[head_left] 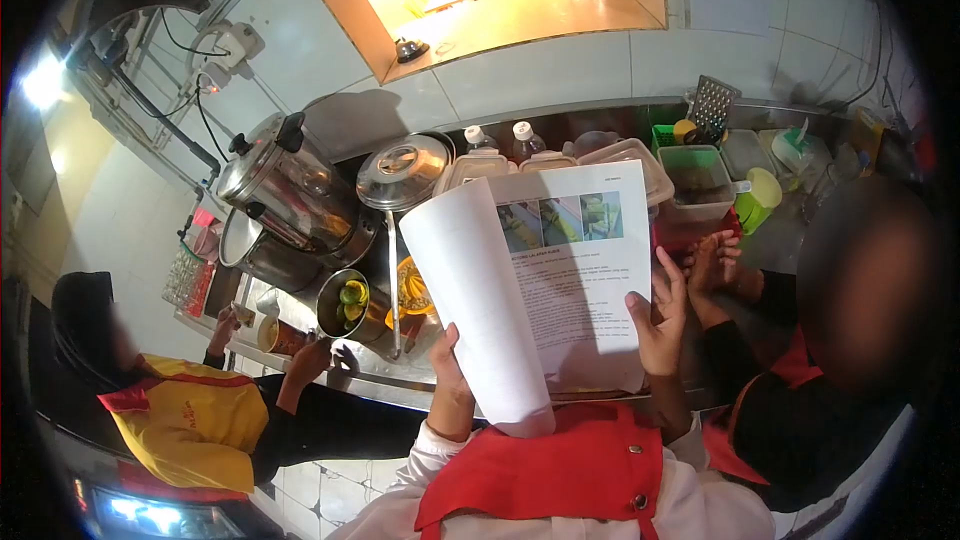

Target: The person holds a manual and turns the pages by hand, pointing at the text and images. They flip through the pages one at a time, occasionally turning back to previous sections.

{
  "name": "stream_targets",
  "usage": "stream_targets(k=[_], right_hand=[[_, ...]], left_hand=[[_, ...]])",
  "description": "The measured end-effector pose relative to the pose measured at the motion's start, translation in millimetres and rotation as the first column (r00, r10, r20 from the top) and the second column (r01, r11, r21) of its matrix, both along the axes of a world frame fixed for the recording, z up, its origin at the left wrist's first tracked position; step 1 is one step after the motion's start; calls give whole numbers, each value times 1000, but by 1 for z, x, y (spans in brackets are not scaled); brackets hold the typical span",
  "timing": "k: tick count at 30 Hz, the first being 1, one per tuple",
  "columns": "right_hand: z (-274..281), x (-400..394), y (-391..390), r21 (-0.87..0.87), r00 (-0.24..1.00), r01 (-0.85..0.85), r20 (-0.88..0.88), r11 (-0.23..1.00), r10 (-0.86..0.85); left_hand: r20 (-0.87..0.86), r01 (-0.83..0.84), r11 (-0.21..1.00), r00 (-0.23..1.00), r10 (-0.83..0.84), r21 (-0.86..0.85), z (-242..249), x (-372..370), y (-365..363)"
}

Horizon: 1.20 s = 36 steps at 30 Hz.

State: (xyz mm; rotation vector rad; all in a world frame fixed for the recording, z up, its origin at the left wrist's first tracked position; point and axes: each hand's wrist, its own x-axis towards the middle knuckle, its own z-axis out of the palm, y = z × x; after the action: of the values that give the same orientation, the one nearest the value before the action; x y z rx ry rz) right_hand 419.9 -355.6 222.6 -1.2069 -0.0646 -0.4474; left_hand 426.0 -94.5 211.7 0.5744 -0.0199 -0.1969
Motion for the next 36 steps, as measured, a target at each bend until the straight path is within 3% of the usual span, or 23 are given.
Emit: stream_targets(k=[3, 5, 6, 8, 12, 14, 20, 36], right_hand=[[-7, 2, 1, -154, 994, 95, 68, 984, -86], [-14, 0, -3, -416, 988, 152, 44, 897, -147], [-14, -1, -3, -416, 988, 152, 44, 897, -147], [-14, -2, -3, -583, 975, 194, 28, 789, -218], [-11, -2, -3, -617, 976, 207, 75, 759, -205], [-8, -1, -3, -692, 966, 255, 148, 675, -213], [-9, 0, -3, -720, 960, 280, 188, 636, -209], [-9, -1, -5, -674, 945, 320, 183, 666, -270]], left_hand=[[-5, 2, 1000, 1000, -2, -1, -2, -1, 1], [-8, 8, 1000, 1000, -8, -16, -5, -1, 2], [-1, 3, 1000, 1000, -3, -14, -6, -1, 2], [6, -2, 1000, 1000, 2, -13, -7, -1, 1], [26, 7, 1000, 1000, -7, -20, -4, -2, -1], [36, 18, 999, 999, -17, -31, -5, -2, 0], [5, 4, 1000, 1000, -4, -9, -4, -4, -2], [13, 40, 998, 999, -39, -51, -10, -3, 0]])
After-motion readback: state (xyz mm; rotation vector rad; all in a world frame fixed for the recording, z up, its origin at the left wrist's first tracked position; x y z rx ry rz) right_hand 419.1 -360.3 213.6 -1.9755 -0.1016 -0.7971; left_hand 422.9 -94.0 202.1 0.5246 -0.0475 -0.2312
